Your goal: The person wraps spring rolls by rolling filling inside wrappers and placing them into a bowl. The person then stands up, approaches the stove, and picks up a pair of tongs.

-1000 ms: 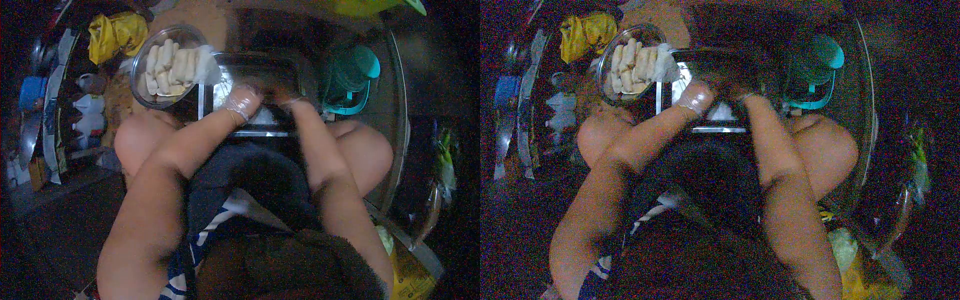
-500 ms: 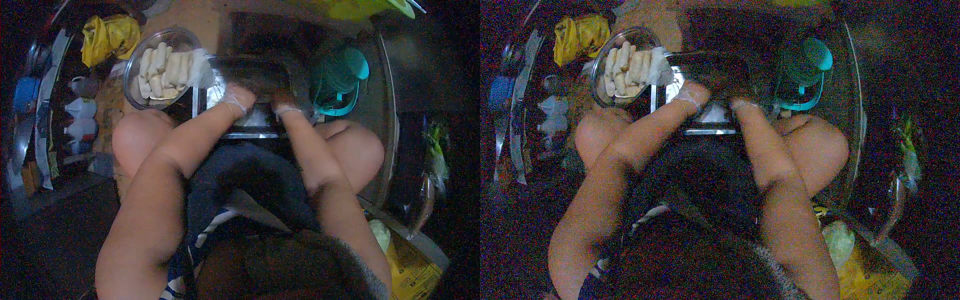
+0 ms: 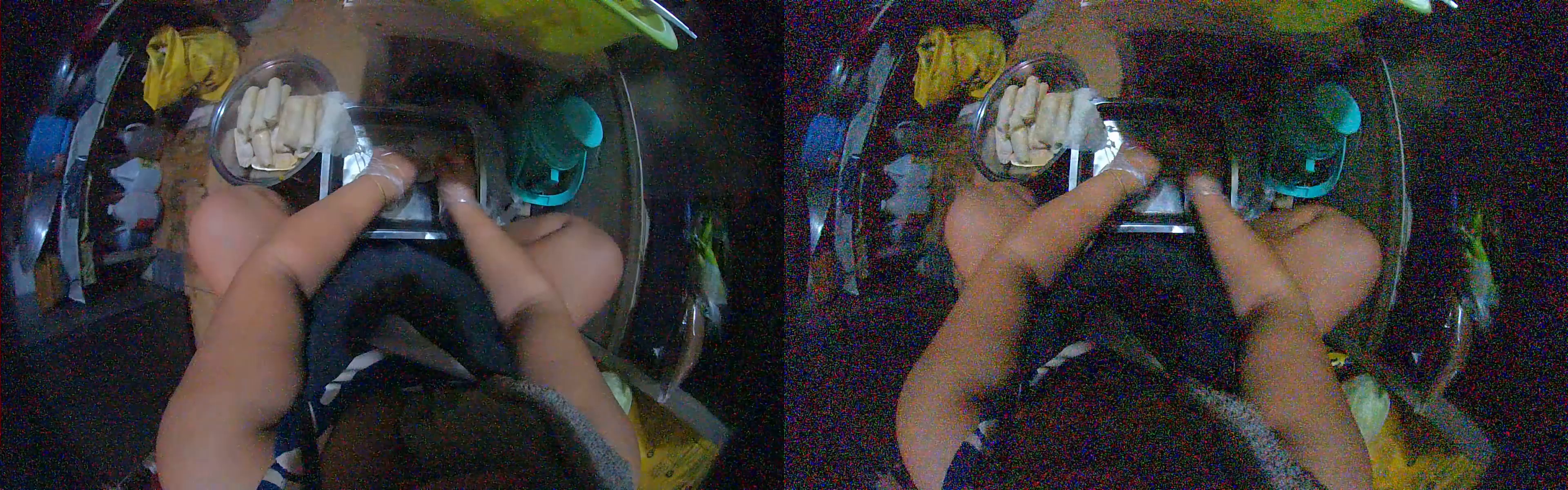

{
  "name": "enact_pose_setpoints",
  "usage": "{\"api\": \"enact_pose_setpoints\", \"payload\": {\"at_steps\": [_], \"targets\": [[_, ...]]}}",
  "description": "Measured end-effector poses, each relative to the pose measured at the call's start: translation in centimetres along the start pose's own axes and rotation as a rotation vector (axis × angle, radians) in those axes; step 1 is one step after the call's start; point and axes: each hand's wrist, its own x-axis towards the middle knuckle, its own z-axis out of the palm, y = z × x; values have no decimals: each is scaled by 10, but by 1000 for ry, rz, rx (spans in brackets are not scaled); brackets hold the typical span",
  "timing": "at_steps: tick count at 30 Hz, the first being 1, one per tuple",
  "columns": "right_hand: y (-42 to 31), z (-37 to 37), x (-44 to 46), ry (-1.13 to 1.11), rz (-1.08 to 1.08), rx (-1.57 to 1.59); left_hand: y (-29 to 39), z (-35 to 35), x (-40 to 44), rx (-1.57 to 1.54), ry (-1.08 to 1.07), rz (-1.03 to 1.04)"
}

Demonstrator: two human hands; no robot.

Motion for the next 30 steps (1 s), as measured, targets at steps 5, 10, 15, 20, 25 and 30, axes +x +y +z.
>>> {"api": "enact_pose_setpoints", "payload": {"at_steps": [5, 10, 15, 20, 25, 30], "targets": [[-33, -20, -15, 3, -147, 153, -15, -59, -13, -52, -5, -168], [-81, -87, -33, -173, -346, 44, -50, -88, -39, -356, 84, -457], [-76, -73, -22, -256, -330, 7, -31, -62, -67, -345, -132, -402], [-69, -67, -21, -301, -281, -1, -16, -52, -60, -309, -51, -478], [-68, -70, -19, -323, -251, 3, -10, -37, -60, -621, 262, -765], [-65, -71, -12, -337, -229, 9, -28, 16, -56, -1442, 53, -1085]]}}
